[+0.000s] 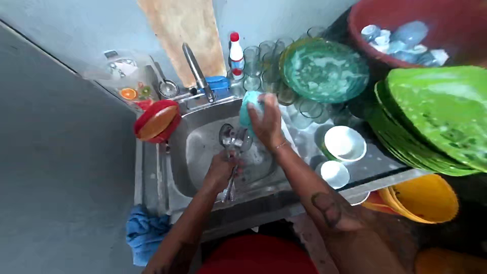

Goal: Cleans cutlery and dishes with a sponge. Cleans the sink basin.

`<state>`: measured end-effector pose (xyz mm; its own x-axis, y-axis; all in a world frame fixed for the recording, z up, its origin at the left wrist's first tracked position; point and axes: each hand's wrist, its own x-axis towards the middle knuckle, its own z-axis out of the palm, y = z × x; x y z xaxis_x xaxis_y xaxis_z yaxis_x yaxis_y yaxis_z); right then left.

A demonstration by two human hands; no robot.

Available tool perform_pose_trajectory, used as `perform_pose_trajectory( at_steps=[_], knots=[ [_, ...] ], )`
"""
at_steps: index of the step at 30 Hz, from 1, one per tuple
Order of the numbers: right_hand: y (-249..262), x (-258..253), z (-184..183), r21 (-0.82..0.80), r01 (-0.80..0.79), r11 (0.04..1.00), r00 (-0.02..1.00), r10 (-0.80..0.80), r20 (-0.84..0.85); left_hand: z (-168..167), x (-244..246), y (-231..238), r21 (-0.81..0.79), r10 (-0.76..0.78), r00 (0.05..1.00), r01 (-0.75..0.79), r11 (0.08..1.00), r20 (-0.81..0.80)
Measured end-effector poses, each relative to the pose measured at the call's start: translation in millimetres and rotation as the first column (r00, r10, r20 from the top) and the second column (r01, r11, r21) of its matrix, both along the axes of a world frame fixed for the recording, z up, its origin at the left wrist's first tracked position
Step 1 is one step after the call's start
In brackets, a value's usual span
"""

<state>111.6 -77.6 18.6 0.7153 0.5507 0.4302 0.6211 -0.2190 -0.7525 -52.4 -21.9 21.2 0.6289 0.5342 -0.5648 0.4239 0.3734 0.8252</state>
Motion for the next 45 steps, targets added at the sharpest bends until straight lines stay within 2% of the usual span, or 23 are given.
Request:
perform_pose_trajectory(
  at_steps=[1, 2, 5, 7, 10, 13, 16, 18, 20, 22, 23, 24, 26, 28, 30, 31, 34, 35, 39, 41, 45],
  knots=[
    [-4.7, -7.0, -2.6, 0.085, -0.030, 0.996, 0.998, 0.024, 0.064, -0.6, 5.5, -2.5, 0.001, 0.024, 1.000, -0.024, 1.000, 0.002],
    [-12.8, -15.9, -4.8, 0.090, -0.095, 0.991, 0.990, 0.085, 0.109, -0.7, 10.9, -5.7, 0.004, 0.052, 0.999, -0.052, 0.999, 0.014],
    [-24.8, -29.1, -29.8, -0.019, -0.270, 0.963, 0.947, 0.269, 0.174, 2.1, 27.9, -17.4, 0.050, 0.124, 0.991, -0.126, 0.991, 0.047],
    [-26.6, -18.3, -45.7, -0.130, -0.352, 0.927, 0.916, 0.370, 0.155, 0.9, 37.7, -23.7, 0.043, 0.117, 0.993, -0.118, 0.992, 0.019],
    [-23.3, 18.6, -41.7, -0.282, -0.333, 0.900, 0.889, 0.400, 0.225, -4.5, 46.1, -30.0, -0.002, 0.098, 0.995, -0.098, 0.995, -0.008],
    [-14.6, 46.5, -16.5, -0.281, -0.243, 0.928, 0.964, 0.263, 0.032, -7.2, 47.5, -34.5, -0.022, 0.147, 0.989, -0.147, 0.989, 0.012],
    [-20.0, 45.7, -6.7, -0.055, -0.146, 0.988, 0.963, 0.129, -0.236, -3.6, 49.9, -28.5, -0.018, 0.208, 0.976, -0.207, 0.978, 0.065],
    [-33.9, 22.5, -8.3, 0.063, -0.152, 0.986, 0.831, 0.162, -0.532, -2.5, 51.6, -24.0, -0.011, 0.239, 0.964, -0.239, 0.971, 0.116],
    [-40.0, -1.6, -16.8, 0.190, -0.168, 0.967, 0.567, 0.253, -0.784, -0.9, 54.3, -23.0, -0.023, 0.268, 0.953, -0.268, 0.963, 0.141],
    [-35.6, -14.6, -21.0, 0.305, -0.139, 0.942, 0.303, 0.333, -0.893, 2.1, 57.9, -24.6, -0.036, 0.280, 0.952, -0.277, 0.960, 0.128],
    [-32.6, -16.3, -18.2, 0.295, -0.126, 0.947, 0.238, 0.317, -0.918, 3.3, 58.1, -23.9, -0.042, 0.273, 0.954, -0.270, 0.962, 0.125],
    [-30.8, -15.2, -14.3, 0.261, -0.142, 0.955, 0.235, 0.289, -0.928, 3.7, 56.9, -21.1, -0.048, 0.248, 0.960, -0.244, 0.969, 0.129],
    [-21.7, -6.4, -15.0, 0.228, -0.160, 0.960, 0.351, 0.271, -0.896, 2.3, 54.6, -12.8, -0.071, 0.203, 0.966, -0.194, 0.978, 0.162],
    [-4.2, 0.8, -18.0, 0.235, -0.050, 0.971, 0.494, 0.229, -0.839, -2.2, 50.7, -7.2, -0.099, 0.178, 0.966, -0.162, 0.982, 0.186],
    [1.3, -3.9, -22.8, 0.249, -0.005, 0.969, 0.570, 0.207, -0.795, -6.3, 45.5, -2.5, -0.131, 0.171, 0.969, -0.149, 0.980, 0.180],
    [-4.4, -13.5, -23.9, 0.211, -0.038, 0.977, 0.552, 0.197, -0.810, -7.6, 43.6, 1.0, -0.132, 0.170, 0.971, -0.149, 0.980, 0.168],
    [-4.9, -32.7, -28.7, 0.143, -0.055, 0.988, 0.408, 0.153, -0.900, -12.0, 44.1, 9.7, -0.119, 0.158, 0.976, -0.141, 0.983, 0.152],
    [-3.4, -32.3, -30.0, 0.141, -0.043, 0.989, 0.409, 0.146, -0.901, -14.6, 44.2, 11.0, -0.122, 0.151, 0.977, -0.134, 0.984, 0.148],
    [4.8, -11.3, -30.1, 0.145, -0.013, 0.989, 0.619, 0.121, -0.776, -20.1, 40.4, 13.8, -0.129, 0.082, 0.988, -0.064, 0.990, 0.135],
    [14.0, -2.8, -27.4, 0.185, -0.001, 0.983, 0.768, 0.119, -0.629, -18.9, 38.2, 17.1, -0.119, 0.049, 0.990, -0.033, 0.992, 0.135],
    [22.2, 25.5, -8.6, 0.298, 0.003, 0.955, 0.945, 0.095, -0.314, -18.3, 30.8, 22.0, -0.084, -0.120, 0.993, 0.120, 0.989, 0.002]
  ],
)
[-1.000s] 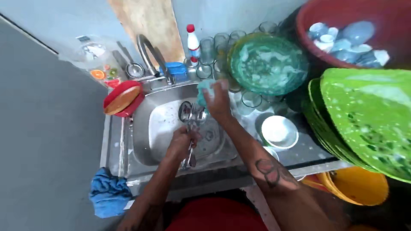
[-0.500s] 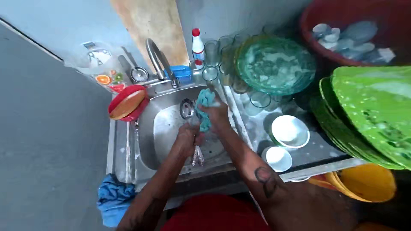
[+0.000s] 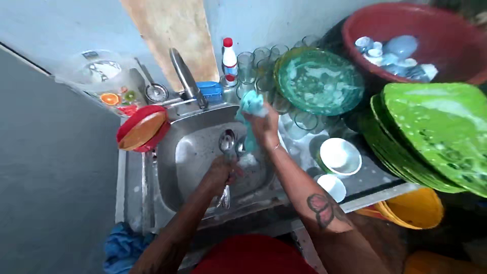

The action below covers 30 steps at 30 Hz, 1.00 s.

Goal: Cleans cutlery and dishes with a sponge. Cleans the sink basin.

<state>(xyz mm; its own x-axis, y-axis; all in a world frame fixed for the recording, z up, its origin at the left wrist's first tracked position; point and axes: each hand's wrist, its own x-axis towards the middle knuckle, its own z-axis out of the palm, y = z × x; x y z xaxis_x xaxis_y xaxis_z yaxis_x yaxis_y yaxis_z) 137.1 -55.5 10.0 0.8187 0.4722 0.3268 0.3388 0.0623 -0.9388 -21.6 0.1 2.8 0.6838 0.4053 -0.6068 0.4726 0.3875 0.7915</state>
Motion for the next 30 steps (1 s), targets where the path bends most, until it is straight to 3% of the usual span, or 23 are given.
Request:
perform_pose_trajectory(
  at_steps=[2, 6, 8, 9, 11, 14, 17, 19, 21, 22, 23, 25, 28, 30],
  knots=[
    [0.2, 6.6, 18.8, 0.010, -0.046, 0.999, 0.999, 0.046, 0.023, -3.6, -1.0, -0.1, -0.037, -0.023, 0.998, 0.021, 0.999, -0.065],
    [-6.9, -26.5, 35.3, -0.108, -0.227, 0.968, 0.963, 0.206, -0.176, -4.7, 2.4, 3.1, -0.078, 0.019, 1.000, -0.020, 0.997, -0.013],
    [-12.0, -46.3, 14.8, -0.268, -0.268, 0.926, 0.961, 0.277, -0.003, -2.0, -0.1, 3.1, -0.081, 0.085, 0.996, -0.082, 0.993, 0.040],
    [-11.5, -51.2, -1.9, -0.338, -0.240, 0.910, 0.927, 0.318, 0.200, -2.3, -3.3, 3.8, -0.074, 0.121, 0.989, -0.115, 0.991, 0.087],
    [-9.7, -51.3, -27.9, -0.445, -0.227, 0.866, 0.760, 0.443, 0.476, -1.4, -9.8, 6.7, -0.034, 0.156, 0.974, -0.153, 0.988, 0.166],
    [-6.0, -44.8, -47.6, -0.481, -0.153, 0.863, 0.658, 0.452, 0.602, 2.5, -10.9, 6.0, 0.031, 0.010, 0.997, -0.013, 0.999, 0.074],
    [-1.3, -31.7, -41.6, -0.476, -0.039, 0.879, 0.669, 0.377, 0.640, 5.8, -9.6, -1.4, 0.109, -0.089, 0.996, 0.090, 0.990, -0.009],
    [4.0, -17.0, -18.1, -0.558, -0.068, 0.827, 0.868, 0.324, 0.375, 2.6, -12.8, -2.9, 0.087, -0.047, 0.999, 0.048, 0.995, -0.015],
    [16.2, 9.6, -11.7, -0.367, -0.147, 0.918, 0.989, 0.133, -0.063, 0.0, -17.4, -2.0, 0.063, -0.007, 1.000, 0.007, 0.998, -0.004],
    [19.1, 17.4, -14.3, -0.216, -0.197, 0.956, 0.937, 0.119, -0.328, -0.7, -18.7, -0.4, 0.045, 0.003, 1.000, -0.003, 0.999, -0.001],
    [17.2, 18.0, -21.7, -0.050, -0.242, 0.969, 0.824, 0.178, -0.539, -0.7, -17.3, 1.7, 0.033, 0.011, 1.000, -0.011, 0.999, -0.004],
    [-3.2, -2.0, -32.4, 0.125, -0.342, 0.931, 0.562, 0.309, -0.767, 0.2, -7.8, 6.3, 0.026, 0.010, 1.000, -0.010, 1.000, -0.020],
    [-10.9, -37.5, -43.5, 0.329, -0.326, 0.886, 0.264, 0.419, -0.868, -2.9, 8.5, 12.2, -0.019, 0.001, 1.000, -0.001, 1.000, -0.019],
    [-14.4, -43.0, -46.0, 0.376, -0.311, 0.873, 0.283, 0.462, -0.840, -10.6, 10.8, 13.3, -0.057, -0.021, 0.999, 0.019, 0.998, -0.034]
  ],
)
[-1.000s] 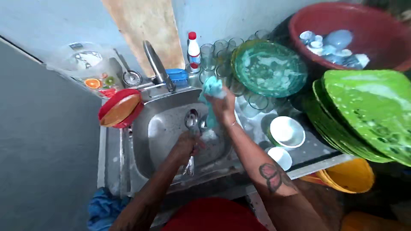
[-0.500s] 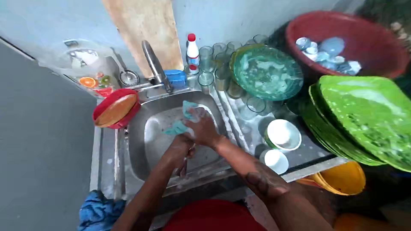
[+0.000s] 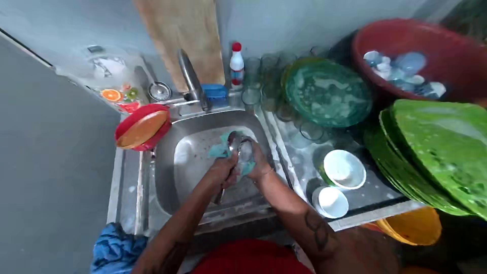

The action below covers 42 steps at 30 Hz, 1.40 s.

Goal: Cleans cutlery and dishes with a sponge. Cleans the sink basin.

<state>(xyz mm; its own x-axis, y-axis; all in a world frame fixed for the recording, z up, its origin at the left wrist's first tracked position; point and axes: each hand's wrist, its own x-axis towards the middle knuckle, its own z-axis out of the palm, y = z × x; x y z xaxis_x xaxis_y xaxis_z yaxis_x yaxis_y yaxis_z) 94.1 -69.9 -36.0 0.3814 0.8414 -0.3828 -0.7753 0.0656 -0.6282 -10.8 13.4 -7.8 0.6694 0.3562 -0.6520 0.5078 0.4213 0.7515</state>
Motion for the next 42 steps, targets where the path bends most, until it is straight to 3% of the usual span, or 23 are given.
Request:
perform_pose_trajectory(
  at_steps=[4, 6, 9, 11, 13, 15, 17, 19, 22, 26, 28, 30, 32, 33, 34, 35, 36, 39, 41, 42],
  knots=[
    [0.0, 7.4, 10.8, -0.034, 0.054, 0.998, 0.970, -0.045, 0.240, 1.2, 4.1, -0.7, -0.001, -0.019, 1.000, 0.019, 1.000, -0.004],
    [5.9, 19.5, 24.9, -0.029, 0.129, 0.991, 0.892, -0.103, 0.441, -0.7, 3.2, 1.6, 0.042, -0.049, 0.998, 0.051, 0.998, -0.050],
    [20.6, 39.7, 56.2, 0.015, 0.187, 0.982, 0.923, -0.181, 0.341, -19.6, -5.9, 1.6, 0.145, -0.048, 0.990, 0.067, 0.987, -0.135],
    [25.0, 46.7, 71.0, 0.099, 0.202, 0.974, 0.902, -0.225, 0.370, -29.0, -6.6, 1.1, 0.149, 0.093, 0.994, -0.084, 0.985, -0.054],
    [24.8, 42.8, 68.7, 0.079, 0.288, 0.954, 0.847, -0.292, 0.444, -30.0, -4.0, 4.6, 0.082, 0.317, 0.940, -0.329, 0.941, 0.130],
    [16.0, 25.2, 53.4, -0.079, 0.244, 0.967, 0.818, -0.161, 0.553, -25.2, 1.9, 13.6, 0.060, 0.454, 0.847, -0.487, 0.871, 0.277],
    [10.9, -6.9, 30.7, -0.290, 0.064, 0.955, 0.775, 0.135, 0.618, -21.5, 5.8, 21.5, 0.037, 0.435, 0.811, -0.486, 0.873, 0.390],
    [27.5, -32.8, 15.4, -0.345, -0.015, 0.938, 0.711, 0.253, 0.657, -15.6, 12.7, 19.0, 0.118, 0.430, 0.820, -0.504, 0.856, 0.378],
    [37.5, -42.1, 10.2, -0.358, -0.081, 0.930, 0.745, 0.295, 0.598, -16.9, 12.3, 31.8, 0.169, 0.396, 0.838, -0.482, 0.860, 0.377],
    [30.3, -42.1, 7.8, -0.349, -0.172, 0.921, 0.913, 0.282, 0.294, -15.9, 19.7, 43.3, 0.255, 0.459, 0.827, -0.544, 0.800, 0.324],
    [20.8, -39.9, 10.9, -0.361, -0.194, 0.912, 0.921, 0.296, 0.252, -16.7, 25.3, 43.9, 0.307, 0.471, 0.825, -0.557, 0.772, 0.313],
    [7.7, -32.1, 17.4, -0.442, -0.192, 0.876, 0.793, 0.404, 0.456, -16.9, 31.7, 40.5, 0.290, 0.480, 0.815, -0.569, 0.770, 0.324],
    [-3.7, -17.8, 23.5, -0.633, -0.144, 0.761, 0.416, 0.627, 0.659, -15.7, 37.3, 38.4, 0.210, 0.481, 0.796, -0.575, 0.791, 0.367],
    [-9.8, -8.7, 24.7, -0.720, -0.078, 0.689, 0.199, 0.719, 0.666, -15.2, 37.6, 40.2, 0.198, 0.444, 0.802, -0.549, 0.812, 0.401],
    [-17.6, 1.2, 26.4, -0.761, 0.001, 0.649, 0.056, 0.760, 0.648, -13.9, 37.1, 42.2, 0.225, 0.380, 0.822, -0.503, 0.835, 0.425],
    [-28.1, 11.0, 24.8, -0.718, 0.087, 0.691, -0.030, 0.722, 0.691, -11.6, 38.1, 42.8, 0.266, 0.326, 0.845, -0.460, 0.847, 0.423],
    [-38.4, 20.6, 23.7, -0.617, 0.152, 0.772, -0.085, 0.632, 0.770, -8.3, 38.7, 42.5, 0.314, 0.282, 0.871, -0.421, 0.851, 0.403],
    [-57.4, 53.7, 40.7, -0.385, 0.302, 0.872, -0.239, 0.460, 0.855, -8.0, 40.6, 47.1, 0.310, 0.224, 0.893, -0.356, 0.882, 0.389],
    [-66.5, 87.7, 58.6, -0.326, 0.435, 0.839, -0.214, 0.448, 0.868, -40.3, 39.7, 52.4, 0.427, 0.099, 0.947, -0.229, 0.875, 0.306],
    [-69.9, 106.7, 68.3, -0.326, 0.504, 0.799, -0.158, 0.457, 0.875, -62.4, 36.4, 51.1, 0.543, -0.031, 0.988, -0.058, 0.838, 0.154]
  ],
)
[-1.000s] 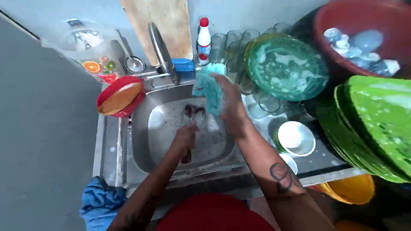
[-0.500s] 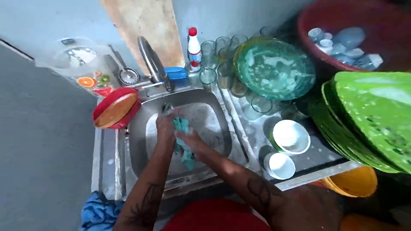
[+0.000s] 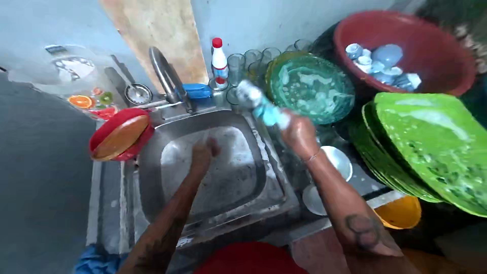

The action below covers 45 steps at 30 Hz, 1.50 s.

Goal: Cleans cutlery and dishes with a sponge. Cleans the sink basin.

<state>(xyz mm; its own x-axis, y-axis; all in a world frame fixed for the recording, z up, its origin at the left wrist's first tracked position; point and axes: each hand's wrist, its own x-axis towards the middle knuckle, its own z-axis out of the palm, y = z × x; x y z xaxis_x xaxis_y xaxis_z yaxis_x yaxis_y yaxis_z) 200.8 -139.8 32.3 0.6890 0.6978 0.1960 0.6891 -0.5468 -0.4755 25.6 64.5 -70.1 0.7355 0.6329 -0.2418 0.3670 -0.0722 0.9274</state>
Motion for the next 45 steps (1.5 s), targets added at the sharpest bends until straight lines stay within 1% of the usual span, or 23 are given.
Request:
perform_pose_trajectory(
  at_steps=[1, 2, 3, 5, 6, 9, 11, 13, 16, 18, 20, 22, 25, 28, 29, 30, 32, 34, 36, 38, 41, 43, 45],
  knots=[
    [-2.3, 19.6, 8.5, 0.003, 0.093, 0.996, 0.995, -0.093, -0.023, -21.5, -5.0, -3.0, 0.091, -0.162, 0.963, 0.185, 0.979, -0.213],
    [-4.4, 38.7, 15.9, -0.024, 0.185, 0.982, 0.981, -0.186, -0.057, -39.1, -8.4, -8.7, 0.104, -0.316, 0.842, 0.396, 0.912, -0.437],
    [-6.7, 56.2, 21.2, -0.051, 0.262, 0.964, 0.961, -0.265, -0.083, -58.5, -11.2, -16.7, 0.087, -0.413, 0.705, 0.555, 0.827, -0.577],
    [-10.2, 85.0, 25.4, -0.113, 0.384, 0.916, 0.907, -0.398, -0.139, -86.9, -17.5, -35.2, 0.074, -0.467, 0.511, 0.727, 0.682, -0.722],
    [-11.0, 96.3, 24.6, -0.145, 0.432, 0.890, 0.875, -0.453, -0.170, -95.2, -19.6, -42.3, 0.082, -0.453, 0.480, 0.749, 0.658, -0.751],
    [-13.2, 117.5, 16.4, -0.182, 0.500, 0.846, 0.821, -0.531, -0.209, -109.1, -17.4, -52.2, 0.085, -0.450, 0.486, 0.744, 0.662, -0.749],
    [-15.0, 124.4, 14.0, -0.183, 0.499, 0.847, 0.827, -0.529, -0.190, -108.9, -14.7, -52.9, 0.029, -0.503, 0.494, 0.733, 0.680, -0.709],
    [-16.2, 125.0, 21.7, -0.148, 0.512, 0.846, 0.833, -0.531, -0.153, -105.2, -12.9, -54.0, 0.047, -0.497, 0.532, 0.714, 0.699, -0.686],
    [-18.9, 118.3, 39.2, 0.004, 0.545, 0.839, 0.833, -0.541, -0.116, -112.1, -20.5, -56.3, 0.185, -0.438, 0.625, 0.685, 0.705, -0.647],
    [-19.4, 111.0, 54.8, 0.160, 0.511, 0.844, 0.858, -0.511, -0.044, -110.0, -19.6, -55.0, 0.220, -0.397, 0.665, 0.646, 0.731, -0.633],
    [-20.9, 109.0, 69.3, 0.312, 0.471, 0.825, 0.866, -0.500, 0.013, -106.7, -18.1, -52.2, 0.196, -0.385, 0.689, 0.606, 0.771, -0.614],
    [-22.2, 102.3, 83.7, 0.437, 0.435, 0.787, 0.877, -0.481, -0.005, -103.2, -14.6, -47.7, 0.127, -0.362, 0.765, 0.495, 0.860, -0.532],
    [-12.0, 74.3, 101.1, 0.662, 0.377, 0.648, 0.926, -0.263, -0.270, -80.0, -7.5, -38.8, -0.108, -0.305, 0.885, 0.285, 0.952, -0.351],
    [4.7, 39.0, 94.3, 0.729, 0.359, 0.584, 0.869, 0.076, -0.489, -48.8, -1.2, -37.8, -0.269, -0.189, 0.947, 0.117, 0.956, -0.260],
    [12.5, 27.9, 85.7, 0.726, 0.349, 0.592, 0.839, 0.148, -0.524, -38.9, 0.1, -38.8, -0.300, -0.142, 0.964, 0.070, 0.951, -0.225],
    [21.8, 16.6, 75.7, 0.698, 0.351, 0.624, 0.822, 0.151, -0.549, -29.7, -0.3, -40.2, -0.333, -0.102, 0.979, 0.037, 0.942, -0.178],
    [37.3, 4.4, 48.8, 0.582, 0.319, 0.748, 0.843, 0.057, -0.535, -9.3, -5.3, -43.3, -0.388, -0.092, 0.992, 0.054, 0.920, -0.081],
    [48.3, 8.3, 22.8, 0.415, 0.213, 0.884, 0.864, 0.028, -0.503, 6.4, -12.3, -45.5, -0.418, -0.128, 0.992, 0.116, 0.901, -0.002],
    [56.7, 8.3, 7.8, 0.243, 0.074, 0.967, 0.822, 0.079, -0.564, 18.6, -18.6, -48.3, -0.427, -0.140, 0.990, 0.140, 0.893, 0.031],
    [63.6, -2.5, -5.7, 0.141, -0.050, 0.989, 0.785, 0.126, -0.607, 29.6, -20.5, -49.8, -0.417, -0.146, 0.989, 0.141, 0.898, 0.019],
    [70.5, -21.9, -24.7, 0.051, -0.196, 0.979, 0.824, 0.193, -0.533, 37.9, -15.9, -45.5, -0.380, -0.153, 0.988, 0.136, 0.915, -0.015],
    [72.8, -34.9, -24.9, -0.008, -0.208, 0.978, 0.859, 0.179, -0.480, 40.1, -13.0, -43.3, -0.385, -0.124, 0.991, 0.093, 0.918, -0.056],
    [74.0, -39.4, -19.4, 0.037, -0.161, 0.986, 0.878, 0.160, -0.450, 38.4, -11.7, -40.9, -0.375, -0.123, 0.986, 0.072, 0.924, -0.114]
  ],
)
